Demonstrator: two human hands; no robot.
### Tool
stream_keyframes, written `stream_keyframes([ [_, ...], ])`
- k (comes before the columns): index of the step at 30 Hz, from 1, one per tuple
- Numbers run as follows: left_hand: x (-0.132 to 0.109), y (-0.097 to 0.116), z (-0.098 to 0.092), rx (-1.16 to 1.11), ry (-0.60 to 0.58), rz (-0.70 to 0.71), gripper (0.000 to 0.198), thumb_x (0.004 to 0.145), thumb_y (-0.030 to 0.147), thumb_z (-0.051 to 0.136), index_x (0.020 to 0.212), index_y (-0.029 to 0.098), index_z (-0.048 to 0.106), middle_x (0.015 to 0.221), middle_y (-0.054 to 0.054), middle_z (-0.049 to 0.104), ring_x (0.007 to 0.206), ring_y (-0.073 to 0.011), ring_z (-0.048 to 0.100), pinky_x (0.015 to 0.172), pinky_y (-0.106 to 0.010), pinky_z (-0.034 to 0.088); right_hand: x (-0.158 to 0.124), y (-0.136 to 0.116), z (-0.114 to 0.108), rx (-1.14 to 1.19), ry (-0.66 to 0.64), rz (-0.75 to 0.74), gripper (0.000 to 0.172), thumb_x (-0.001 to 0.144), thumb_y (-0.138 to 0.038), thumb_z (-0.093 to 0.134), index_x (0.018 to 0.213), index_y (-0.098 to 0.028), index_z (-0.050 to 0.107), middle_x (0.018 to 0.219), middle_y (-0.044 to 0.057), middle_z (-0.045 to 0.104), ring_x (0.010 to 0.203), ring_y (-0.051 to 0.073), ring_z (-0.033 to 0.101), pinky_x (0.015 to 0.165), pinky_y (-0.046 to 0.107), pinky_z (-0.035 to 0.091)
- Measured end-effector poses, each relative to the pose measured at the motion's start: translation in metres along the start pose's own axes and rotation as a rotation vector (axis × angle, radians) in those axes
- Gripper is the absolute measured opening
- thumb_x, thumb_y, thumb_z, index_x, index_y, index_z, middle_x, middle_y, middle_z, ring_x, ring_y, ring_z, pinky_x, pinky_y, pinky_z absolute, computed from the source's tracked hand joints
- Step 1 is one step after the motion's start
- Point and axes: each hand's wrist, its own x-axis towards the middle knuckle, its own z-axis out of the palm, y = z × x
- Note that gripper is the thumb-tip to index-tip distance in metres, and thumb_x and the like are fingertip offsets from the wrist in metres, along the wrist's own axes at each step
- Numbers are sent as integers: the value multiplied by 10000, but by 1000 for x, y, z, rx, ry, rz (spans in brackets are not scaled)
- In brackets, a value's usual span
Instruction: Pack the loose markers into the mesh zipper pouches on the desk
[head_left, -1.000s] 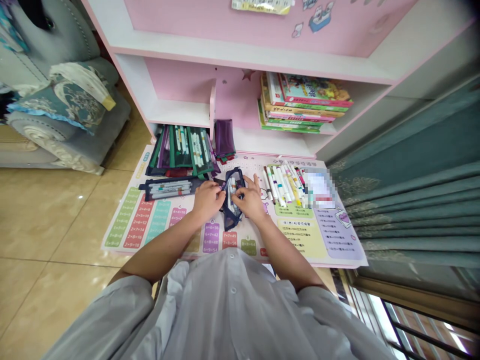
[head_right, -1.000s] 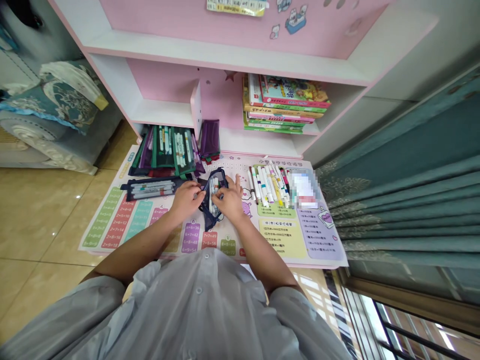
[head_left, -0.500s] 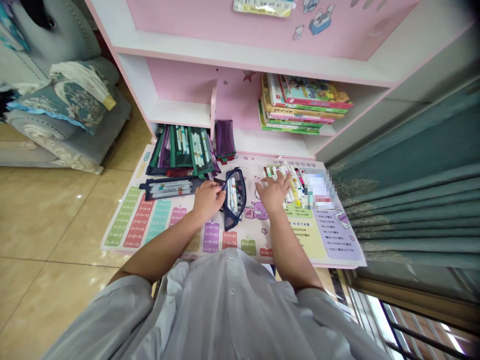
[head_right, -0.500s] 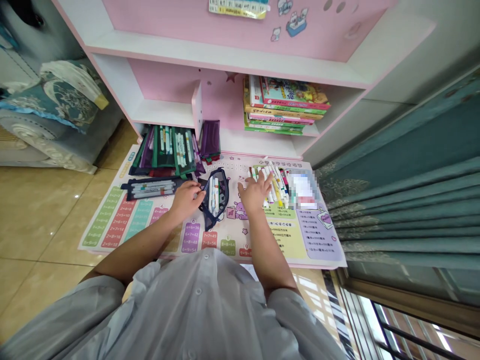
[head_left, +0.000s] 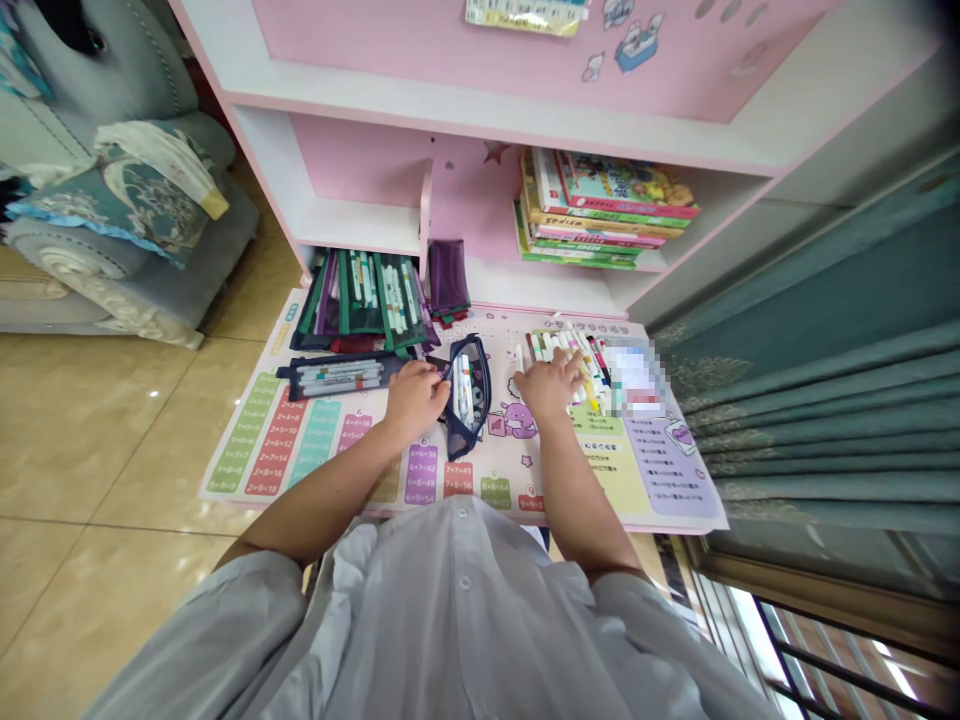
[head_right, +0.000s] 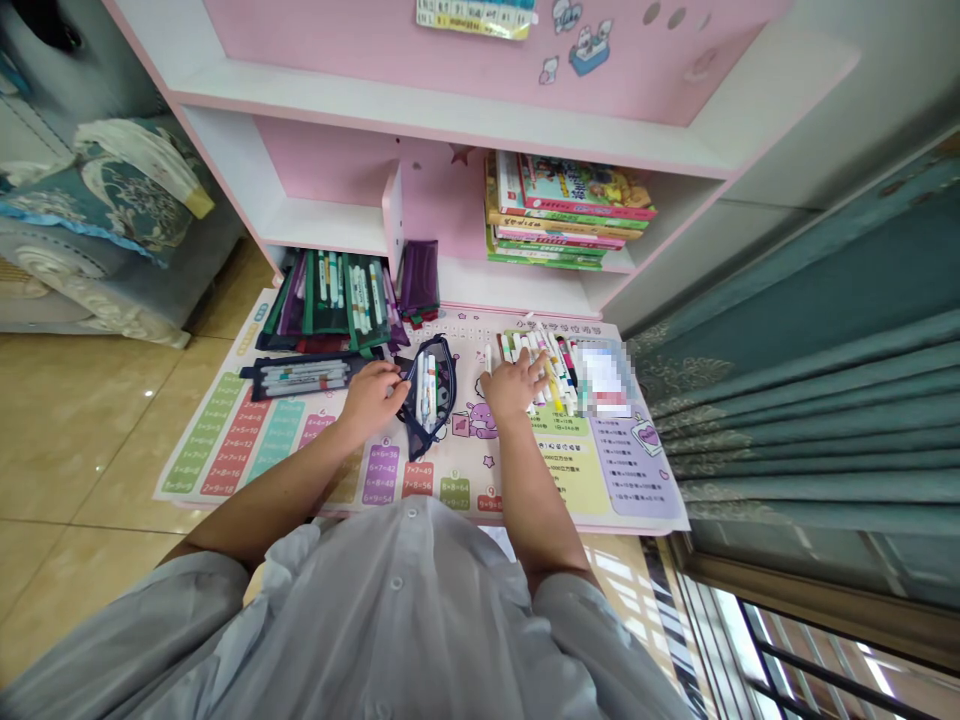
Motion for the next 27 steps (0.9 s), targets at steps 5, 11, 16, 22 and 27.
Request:
stream_keyframes([
  [5,0,0,-1,-1,3,-4,289,892,313,509,735,206,727,1112,-75,696,1148,-259,584,1008,-423,465,-10,-8,-14,100,44,-32,211,732,-314,624,755,-129,720,1524,179,398,1482,439,122,1113,713,169],
  [11,0,0,-2,6,-13,-12,282,891,308,507,764,203,737,1097,-83,700,1129,-261,594,985,-425,476,-40,-32,-22,396,18,-281,168,724,-272,627,578,-189,637,1484,102,482,1497,352,172,1166,561,243],
  [16,0,0,-2,16,3,-11,275,885,306,510,773,209,742,1121,-75,699,1136,-258,589,1011,-421,471,-53,-51,-8,471,-64,-310,153,709,-242,656,570,-186,620,1479,104,487,1497,355,172,1163,567,234],
  [22,0,2,-3,18,-8,-10,276,886,303,511,759,205,736,1106,-79,699,1131,-260,593,1003,-418,475,-52,-54,1,467,-106,-290,188,772,-313,645,635,-187,671,1475,111,484,1495,340,178,1180,578,200],
  [27,0,1,-3,23,-13,-16,273,889,304,512,772,206,738,1113,-79,700,1138,-258,589,1007,-413,469,-43,-43,-2,443,-141,-381,236,838,-255,516,753,-203,730,1471,74,488,1500,305,181,1203,580,164],
])
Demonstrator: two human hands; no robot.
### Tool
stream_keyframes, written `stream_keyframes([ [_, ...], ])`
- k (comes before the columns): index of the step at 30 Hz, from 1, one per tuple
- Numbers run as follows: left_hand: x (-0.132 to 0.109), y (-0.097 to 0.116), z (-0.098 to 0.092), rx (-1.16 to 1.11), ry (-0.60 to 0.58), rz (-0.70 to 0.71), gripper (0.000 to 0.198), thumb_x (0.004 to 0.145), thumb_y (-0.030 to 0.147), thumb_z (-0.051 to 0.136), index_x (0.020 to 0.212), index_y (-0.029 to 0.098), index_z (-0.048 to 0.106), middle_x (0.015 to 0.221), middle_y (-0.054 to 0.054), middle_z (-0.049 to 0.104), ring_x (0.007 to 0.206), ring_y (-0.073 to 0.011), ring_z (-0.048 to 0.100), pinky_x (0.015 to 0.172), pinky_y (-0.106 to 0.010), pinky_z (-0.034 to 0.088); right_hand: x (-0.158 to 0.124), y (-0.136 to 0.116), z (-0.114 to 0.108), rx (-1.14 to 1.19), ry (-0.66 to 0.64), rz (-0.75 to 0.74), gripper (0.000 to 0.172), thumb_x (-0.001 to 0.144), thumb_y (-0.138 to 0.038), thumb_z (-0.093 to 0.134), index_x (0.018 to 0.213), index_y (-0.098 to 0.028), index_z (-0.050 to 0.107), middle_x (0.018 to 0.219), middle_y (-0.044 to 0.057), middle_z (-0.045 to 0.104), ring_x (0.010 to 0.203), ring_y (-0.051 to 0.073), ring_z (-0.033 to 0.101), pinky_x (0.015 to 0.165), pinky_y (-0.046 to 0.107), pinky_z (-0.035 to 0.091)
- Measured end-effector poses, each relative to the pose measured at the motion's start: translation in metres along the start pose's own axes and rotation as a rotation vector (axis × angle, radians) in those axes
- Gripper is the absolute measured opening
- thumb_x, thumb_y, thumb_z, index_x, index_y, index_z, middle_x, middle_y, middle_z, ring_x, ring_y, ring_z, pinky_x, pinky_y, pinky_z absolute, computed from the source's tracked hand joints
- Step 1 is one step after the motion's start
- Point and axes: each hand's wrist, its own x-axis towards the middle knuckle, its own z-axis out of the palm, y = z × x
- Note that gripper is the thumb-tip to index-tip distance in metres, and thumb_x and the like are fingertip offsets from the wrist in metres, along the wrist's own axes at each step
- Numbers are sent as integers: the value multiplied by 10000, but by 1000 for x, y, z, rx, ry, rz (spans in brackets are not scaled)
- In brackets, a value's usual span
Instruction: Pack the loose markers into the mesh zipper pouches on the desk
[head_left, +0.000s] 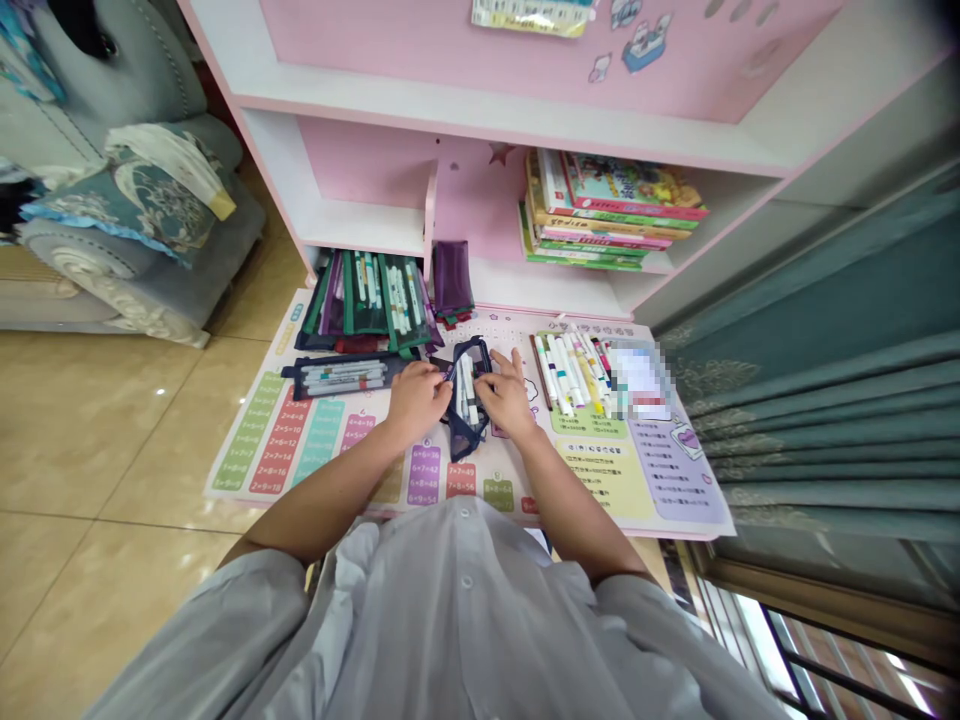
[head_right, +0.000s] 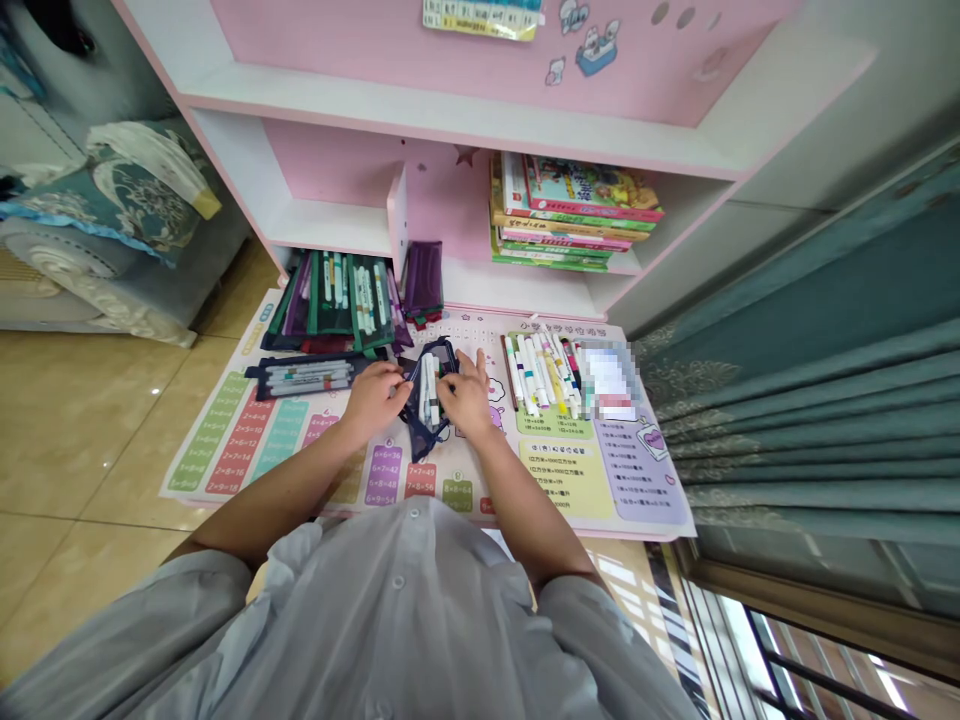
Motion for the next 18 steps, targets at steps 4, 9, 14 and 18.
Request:
stream_keyframes([
  [4,0,-1,-2,-4,-7,12,293,899,304,493,783,204,743,1103,-83,698,1113,-254,597,994,-413,475,2,13,-17,-78,-53,-76,359,746,-88,469,951,-213,735,1551,55,374,1528,308,62,1199,597,169],
  [9,0,-1,-3,4,-33,-5,297,907,297,484,825,202,753,1103,-85,698,1131,-266,592,989,-421,477,2,25,-29,-196,-206,-182,594,668,12,470,1164,-250,666,1616,52,241,1523,360,-57,1173,628,200],
  [14,1,-3,-3,25,-53,-16,305,923,308,476,871,193,753,1138,-86,695,1159,-274,579,1001,-433,469,4,34,-24,-224,-160,-270,466,735,-34,527,1139,-229,650,1606,96,256,1517,400,9,1146,649,243],
  [18,2,-3,-4,31,-57,-26,291,926,297,478,899,191,748,1150,-86,692,1174,-271,572,1014,-430,463,7,42,-23,-194,-146,-319,255,764,-112,602,994,-198,672,1580,121,300,1508,431,48,1136,658,258],
])
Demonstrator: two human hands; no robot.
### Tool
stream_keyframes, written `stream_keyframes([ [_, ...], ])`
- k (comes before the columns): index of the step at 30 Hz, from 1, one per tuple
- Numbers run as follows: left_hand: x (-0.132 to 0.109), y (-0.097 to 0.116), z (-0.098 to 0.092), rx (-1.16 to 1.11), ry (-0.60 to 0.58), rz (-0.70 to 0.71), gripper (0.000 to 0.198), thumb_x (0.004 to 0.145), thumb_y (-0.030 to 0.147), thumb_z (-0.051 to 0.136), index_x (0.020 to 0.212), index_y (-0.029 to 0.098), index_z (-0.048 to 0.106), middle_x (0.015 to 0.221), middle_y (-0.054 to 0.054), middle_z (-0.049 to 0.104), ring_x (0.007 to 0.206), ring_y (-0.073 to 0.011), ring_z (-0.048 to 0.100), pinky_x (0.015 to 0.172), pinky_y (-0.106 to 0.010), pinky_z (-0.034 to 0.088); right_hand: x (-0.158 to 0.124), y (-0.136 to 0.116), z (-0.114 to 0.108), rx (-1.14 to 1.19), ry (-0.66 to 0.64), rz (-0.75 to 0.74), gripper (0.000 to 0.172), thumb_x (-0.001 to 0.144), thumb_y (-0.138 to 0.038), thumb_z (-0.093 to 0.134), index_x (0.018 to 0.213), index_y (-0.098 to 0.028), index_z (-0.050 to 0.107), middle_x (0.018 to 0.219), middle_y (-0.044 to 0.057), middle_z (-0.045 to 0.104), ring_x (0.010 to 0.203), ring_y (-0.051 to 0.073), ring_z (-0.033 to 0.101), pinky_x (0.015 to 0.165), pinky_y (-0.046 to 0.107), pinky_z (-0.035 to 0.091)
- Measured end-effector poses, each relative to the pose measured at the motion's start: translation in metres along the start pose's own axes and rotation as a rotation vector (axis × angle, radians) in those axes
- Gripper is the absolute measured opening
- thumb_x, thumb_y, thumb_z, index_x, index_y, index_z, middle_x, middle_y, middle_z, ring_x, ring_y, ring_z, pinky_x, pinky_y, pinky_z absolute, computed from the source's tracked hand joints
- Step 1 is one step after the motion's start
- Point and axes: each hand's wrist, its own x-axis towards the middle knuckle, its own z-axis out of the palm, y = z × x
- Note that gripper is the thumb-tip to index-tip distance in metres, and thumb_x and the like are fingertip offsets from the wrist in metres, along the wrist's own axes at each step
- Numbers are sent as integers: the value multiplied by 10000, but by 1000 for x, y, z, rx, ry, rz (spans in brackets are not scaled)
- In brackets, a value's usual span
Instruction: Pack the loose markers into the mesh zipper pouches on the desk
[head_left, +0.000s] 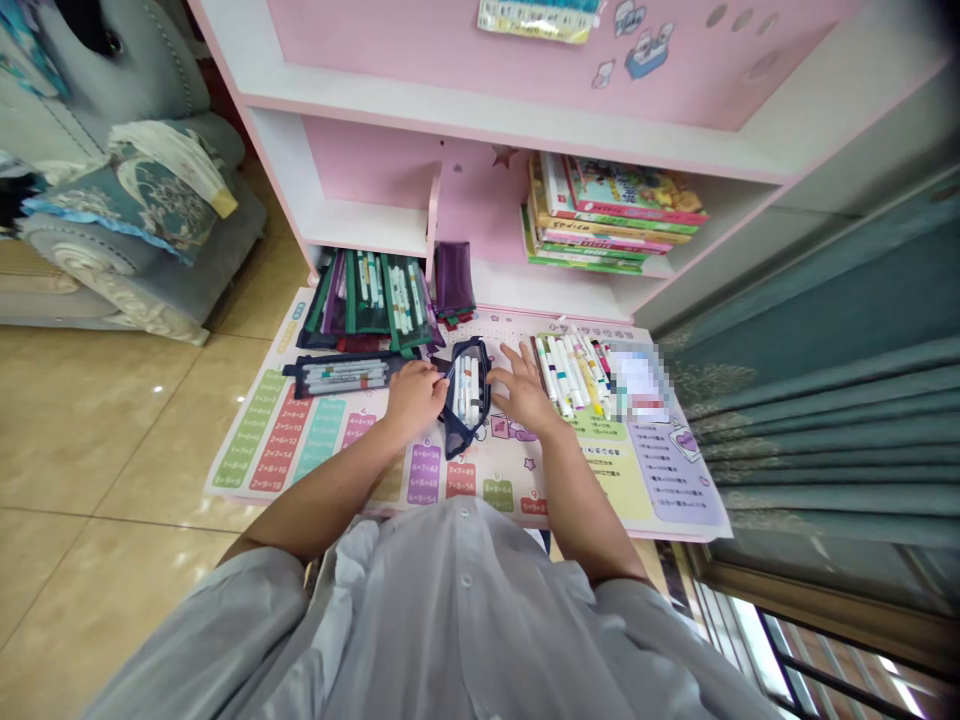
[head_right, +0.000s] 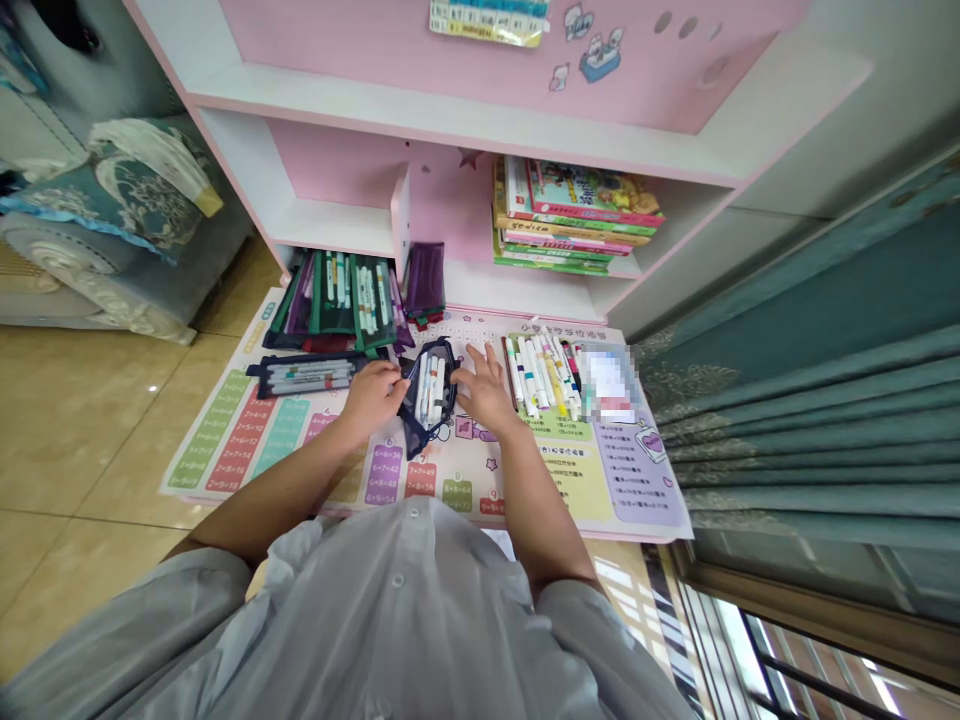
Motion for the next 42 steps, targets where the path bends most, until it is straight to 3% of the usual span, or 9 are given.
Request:
stream_keyframes([
  [4,1,-1,-2,11,-9,-11,290,929,298,485,873,183,745,1155,-91,690,1166,-269,576,1024,-423,456,1,5,1,0,23,-44,107,810,-175,621,870,-208,704,1542,103,374,1509,420,64,1128,675,257],
  [13,0,1,-8,-31,29,-21,253,919,309,526,894,218,760,1197,-81,674,1205,-288,551,1013,-491,414,0,-16,-7,-3,185,-296,164,920,-252,532,849,-202,671,1475,88,489,1511,373,124,1125,633,305],
  [19,-3,2,-13,-54,-32,180,197,895,292,580,893,268,776,1248,-67,657,1270,-309,505,1041,-547,371,-7,-40,-13,-131,169,-338,146,924,-224,529,889,-217,671,1459,63,519,1504,383,137,1138,681,212],
  [21,-4,3,-14,-59,-60,250,183,889,295,599,863,277,779,1270,-57,650,1296,-316,484,1061,-566,343,-8,-44,-13,-142,138,-351,142,925,-215,533,895,-224,671,1393,55,582,1481,369,221,1152,683,161],
  [24,-5,4,-15,-58,-84,287,168,884,282,614,847,277,778,1297,-49,643,1325,-323,462,1078,-589,302,-8,-48,-13,-117,113,-368,179,947,-195,501,903,-233,670,1126,38,720,1332,286,469,1184,639,88],
  [29,-2,2,-23,-102,-93,233,160,880,322,623,837,264,766,1250,-45,673,1267,-295,524,1093,-566,296,-6,-48,-9,-101,139,-339,199,962,-211,491,865,-219,664,854,26,722,1086,219,607,1207,578,35],
  [34,3,-16,-49,-147,-105,168,217,849,438,646,821,254,756,1230,-47,680,1211,-267,571,1087,-495,340,-5,-41,-12,-65,139,-222,163,937,-198,513,857,-222,653,885,34,724,1000,223,609,1189,612,63],
  [38,4,-34,-68,-38,-237,116,396,585,452,858,916,262,752,1351,-76,605,1291,-348,497,1090,-557,325,-6,-39,-19,-25,126,-137,156,927,-205,509,849,-225,642,915,42,725,1010,238,592,1171,648,65],
  [42,4,-39,-68,1,-246,128,197,677,347,797,847,259,750,1324,-63,626,1324,-341,469,1077,-567,340,-8,-40,-23,-19,115,-94,139,913,-212,513,865,-223,642,929,49,721,1021,252,584,1158,663,78],
])
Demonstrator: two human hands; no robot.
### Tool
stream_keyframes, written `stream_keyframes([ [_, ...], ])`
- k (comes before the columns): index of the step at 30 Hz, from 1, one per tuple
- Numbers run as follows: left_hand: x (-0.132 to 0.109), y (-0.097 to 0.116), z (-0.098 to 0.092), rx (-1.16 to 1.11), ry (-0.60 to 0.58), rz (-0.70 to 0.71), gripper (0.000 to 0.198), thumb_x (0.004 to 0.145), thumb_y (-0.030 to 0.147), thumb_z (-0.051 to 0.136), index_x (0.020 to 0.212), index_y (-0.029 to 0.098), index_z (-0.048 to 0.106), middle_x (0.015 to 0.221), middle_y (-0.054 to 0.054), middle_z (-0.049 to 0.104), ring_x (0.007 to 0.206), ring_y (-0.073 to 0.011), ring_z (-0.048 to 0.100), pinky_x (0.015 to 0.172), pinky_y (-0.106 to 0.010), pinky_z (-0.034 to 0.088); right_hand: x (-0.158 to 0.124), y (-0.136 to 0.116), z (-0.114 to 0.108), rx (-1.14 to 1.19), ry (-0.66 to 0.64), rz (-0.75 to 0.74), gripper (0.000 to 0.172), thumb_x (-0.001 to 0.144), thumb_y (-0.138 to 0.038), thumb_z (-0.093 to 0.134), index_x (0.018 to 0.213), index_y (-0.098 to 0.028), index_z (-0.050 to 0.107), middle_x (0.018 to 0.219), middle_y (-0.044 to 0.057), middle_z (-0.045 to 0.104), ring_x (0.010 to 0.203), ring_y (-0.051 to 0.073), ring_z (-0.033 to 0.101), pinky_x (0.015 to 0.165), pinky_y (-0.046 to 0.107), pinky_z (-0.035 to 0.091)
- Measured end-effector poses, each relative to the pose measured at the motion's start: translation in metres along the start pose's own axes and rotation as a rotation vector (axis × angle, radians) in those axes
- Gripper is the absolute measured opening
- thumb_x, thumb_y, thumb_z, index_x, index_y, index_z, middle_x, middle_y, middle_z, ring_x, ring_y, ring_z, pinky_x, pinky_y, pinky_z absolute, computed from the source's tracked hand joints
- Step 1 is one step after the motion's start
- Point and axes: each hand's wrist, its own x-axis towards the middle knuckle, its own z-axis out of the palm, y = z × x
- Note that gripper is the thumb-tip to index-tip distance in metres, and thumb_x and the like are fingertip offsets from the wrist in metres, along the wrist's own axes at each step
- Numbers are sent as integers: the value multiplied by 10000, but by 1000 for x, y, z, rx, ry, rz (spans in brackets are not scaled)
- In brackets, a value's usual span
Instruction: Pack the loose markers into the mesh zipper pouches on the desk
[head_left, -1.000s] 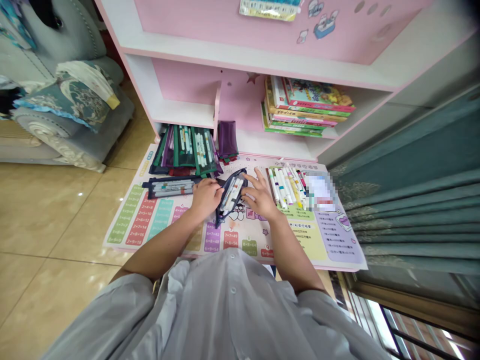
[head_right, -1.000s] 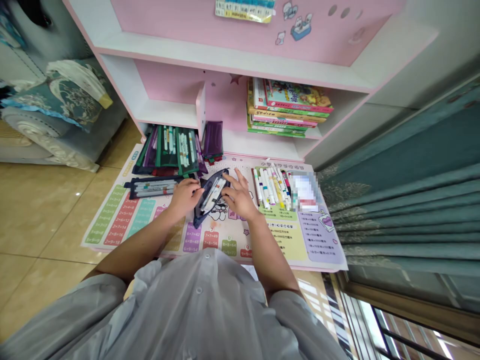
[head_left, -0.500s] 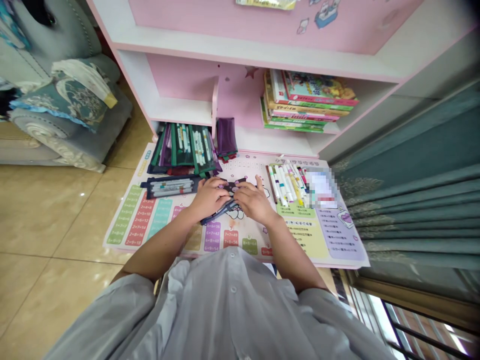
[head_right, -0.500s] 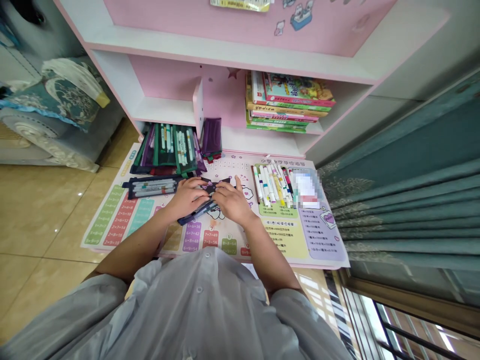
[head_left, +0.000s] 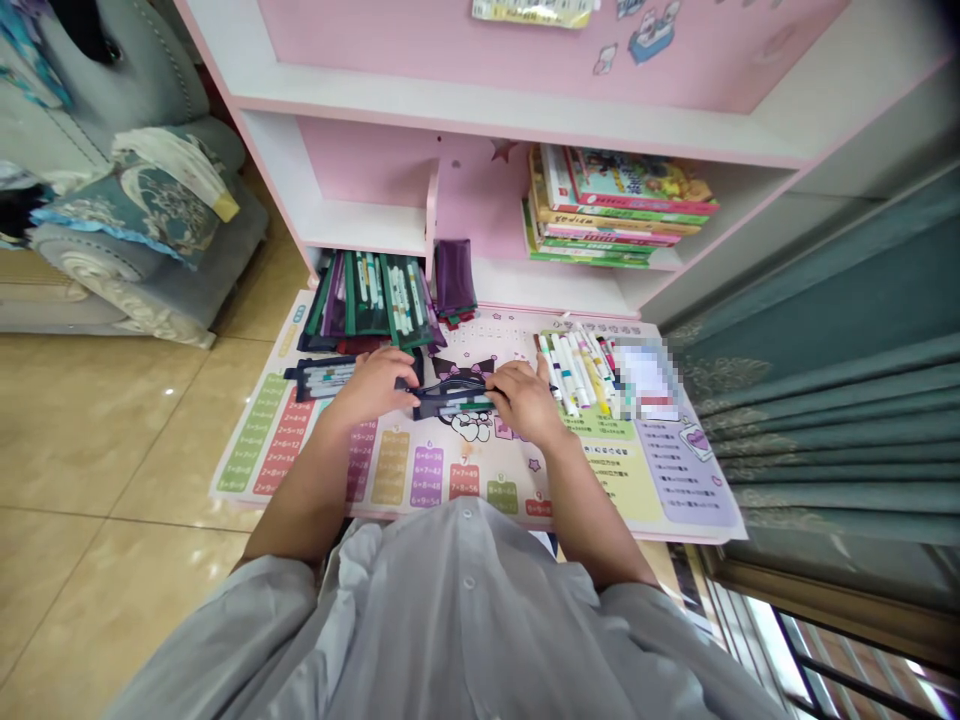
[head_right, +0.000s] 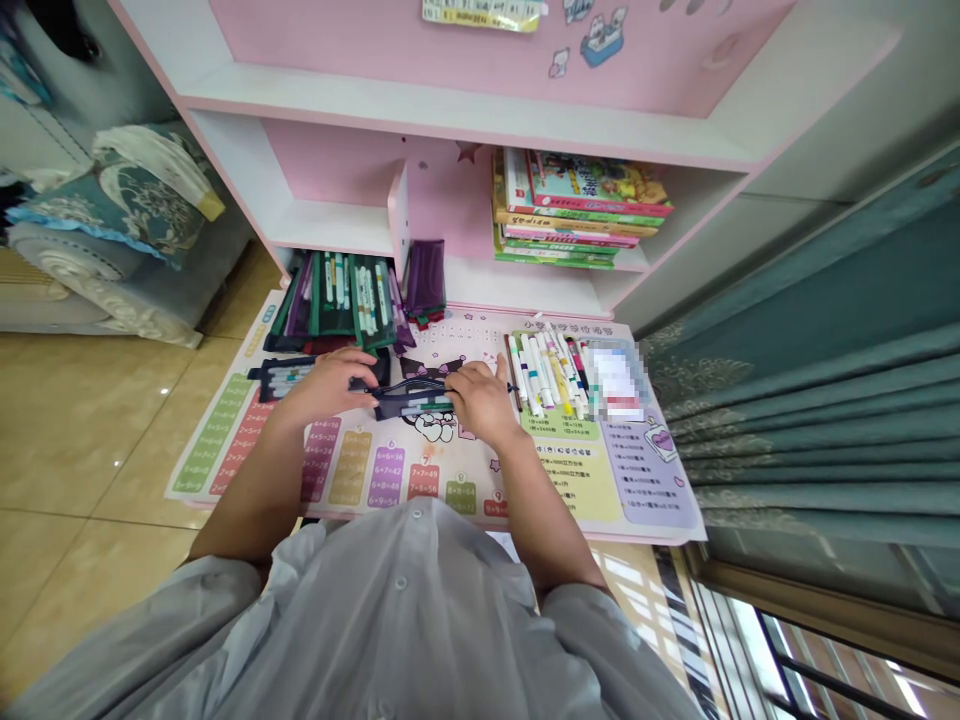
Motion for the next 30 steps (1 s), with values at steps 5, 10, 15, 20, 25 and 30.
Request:
stream_keyframes([
  [5,2,5,9,-26,48,7,67,706,266,735,773,258,739,1270,-46,663,1314,-330,483,1087,-577,324,0,-8,4,-43,34,0,194,878,-226,538,1031,-222,657,1033,86,714,1093,294,565,1138,674,84],
  [10,2,10,13,-5,51,29,56,693,225,720,741,252,731,1257,-45,670,1313,-328,481,1110,-601,268,8,-31,17,-34,86,-99,266,898,-397,602,1101,-236,665,1115,74,706,1180,290,537,1179,601,-11],
  [15,3,12,16,47,4,123,81,682,234,718,761,242,735,1265,-44,661,1330,-349,462,1137,-650,187,19,-52,28,-13,42,-197,238,906,-432,617,1040,-252,696,1077,68,723,1178,278,544,1181,592,-29],
  [20,4,12,19,81,107,165,64,663,224,703,726,228,712,1275,-56,655,1335,-353,451,1124,-667,162,25,-56,34,15,32,-186,188,917,-378,614,1008,-233,693,1028,63,735,1123,256,581,1177,602,-8],
  [25,4,12,20,69,168,145,43,662,212,692,701,229,696,1274,-47,660,1336,-341,452,1125,-656,164,25,-55,41,18,28,-119,173,948,-334,557,1012,-235,684,1021,60,731,1063,241,596,1178,587,24],
  [30,6,12,19,32,106,86,61,672,222,709,731,237,717,1249,-57,677,1318,-346,474,1112,-672,185,24,-55,45,-2,23,-116,245,976,-233,461,1050,-254,693,954,42,730,999,212,598,1187,545,20],
])
